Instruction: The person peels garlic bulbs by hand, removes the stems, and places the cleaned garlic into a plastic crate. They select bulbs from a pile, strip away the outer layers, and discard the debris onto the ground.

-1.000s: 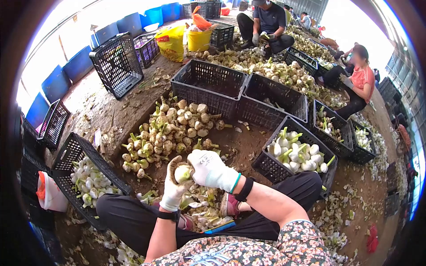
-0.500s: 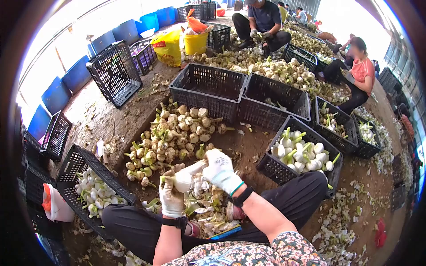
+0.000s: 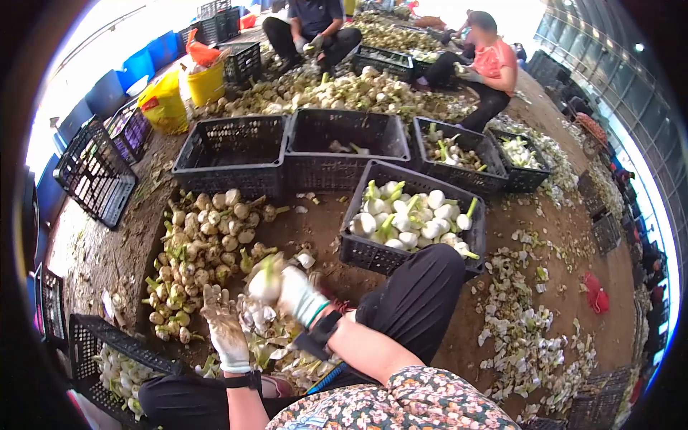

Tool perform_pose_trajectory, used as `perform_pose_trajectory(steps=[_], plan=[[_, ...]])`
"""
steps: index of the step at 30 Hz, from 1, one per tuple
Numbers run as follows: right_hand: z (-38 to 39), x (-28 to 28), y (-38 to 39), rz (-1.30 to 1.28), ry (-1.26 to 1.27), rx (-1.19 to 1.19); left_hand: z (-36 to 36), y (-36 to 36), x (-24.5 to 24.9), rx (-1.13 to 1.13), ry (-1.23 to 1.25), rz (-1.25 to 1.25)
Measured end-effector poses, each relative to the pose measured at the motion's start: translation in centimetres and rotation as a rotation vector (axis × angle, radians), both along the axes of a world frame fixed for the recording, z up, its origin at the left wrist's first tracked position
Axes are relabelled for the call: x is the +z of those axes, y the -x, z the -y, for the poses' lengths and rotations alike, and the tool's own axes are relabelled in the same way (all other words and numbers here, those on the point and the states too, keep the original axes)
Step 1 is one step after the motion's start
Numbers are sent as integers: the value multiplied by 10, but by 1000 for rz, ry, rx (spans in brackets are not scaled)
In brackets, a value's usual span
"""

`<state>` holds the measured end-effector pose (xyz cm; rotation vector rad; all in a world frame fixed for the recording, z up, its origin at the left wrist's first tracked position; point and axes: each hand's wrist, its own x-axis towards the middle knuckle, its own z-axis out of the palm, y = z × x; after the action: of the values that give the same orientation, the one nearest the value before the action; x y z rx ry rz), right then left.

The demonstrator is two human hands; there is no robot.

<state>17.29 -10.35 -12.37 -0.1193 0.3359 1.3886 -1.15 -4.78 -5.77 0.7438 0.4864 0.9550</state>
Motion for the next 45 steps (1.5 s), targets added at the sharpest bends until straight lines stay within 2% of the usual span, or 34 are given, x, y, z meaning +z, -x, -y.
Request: perform_pose_trajectory(steps=[2, 4, 6, 7, 9, 10, 12, 13, 16, 18, 19, 20, 22, 24, 26, 28, 30, 32, 34, 35, 38, 40, 41, 43, 45], plan=[[37, 71, -29, 386, 140, -330, -13, 12, -18, 122, 100, 90], [52, 36, -86, 140, -246, -372, -14, 19, -24, 206, 221, 132], [33, 40, -97, 319, 25, -508, -13, 14, -23, 270, 297, 67], [19, 18, -101, 317, 27, -494, -13, 11, -20, 274, 358, 43], [-11, -59, -113, 1655, 956, 139, -14, 10, -26, 276, 294, -35], [-26, -44, -99, 2012, 1233, 432, -14, 11, -31, 279, 244, -74], [-59, -66, -95, 1970, 1147, 430, -17, 15, -35, 329, 318, -176], [-78, -78, -92, 2014, 1073, 396, -18, 18, -44, 347, 336, -154], [-122, -125, -80, 2062, 949, 287, -17, 16, -44, 337, 350, -311], [-141, -155, -85, 1938, 1144, 373, -20, 13, -48, 363, 339, -308], [-145, -169, -83, 1573, 1015, 197, -20, 13, -48, 342, 316, -296], [-144, -136, -75, 1490, 1028, 165, -19, 14, -48, 314, 298, -285], [-129, -115, -74, 1637, 783, 130, -24, 12, -37, 245, 221, -393], [-113, -51, -58, 1558, 567, 214, -26, 12, -54, 193, 157, -308], [-89, 24, -39, 1330, 341, 434, -26, 7, -30, 122, 205, -289], [-74, 68, -19, 1363, 179, 496, -27, 10, -29, -47, 333, -51], [-62, 83, -7, 1356, 98, 577, -26, 8, -21, -150, 259, -100], [-53, 100, 11, 1304, 44, 496, -22, 13, -16, -95, 158, 16], [-44, 110, 29, 1135, 148, 290, -19, 13, -9, 4, 92, 1], [-44, 89, 30, 1076, 128, 286, -18, 12, -3, 46, 44, -36], [-37, 86, 54, 1179, 134, 149, -13, 12, -5, 146, -110, -61], [-36, 72, 65, 1285, 210, 169, -12, 13, -8, 151, -185, -96], [-41, 70, 73, 1119, 219, 124, -10, 11, -8, 172, -251, -123], [-35, 68, 77, 1141, 218, 113, -7, 12, -6, 200, -315, -152], [-29, 90, 79, 1117, 177, 158, -5, 16, -8, 197, -314, -144]])
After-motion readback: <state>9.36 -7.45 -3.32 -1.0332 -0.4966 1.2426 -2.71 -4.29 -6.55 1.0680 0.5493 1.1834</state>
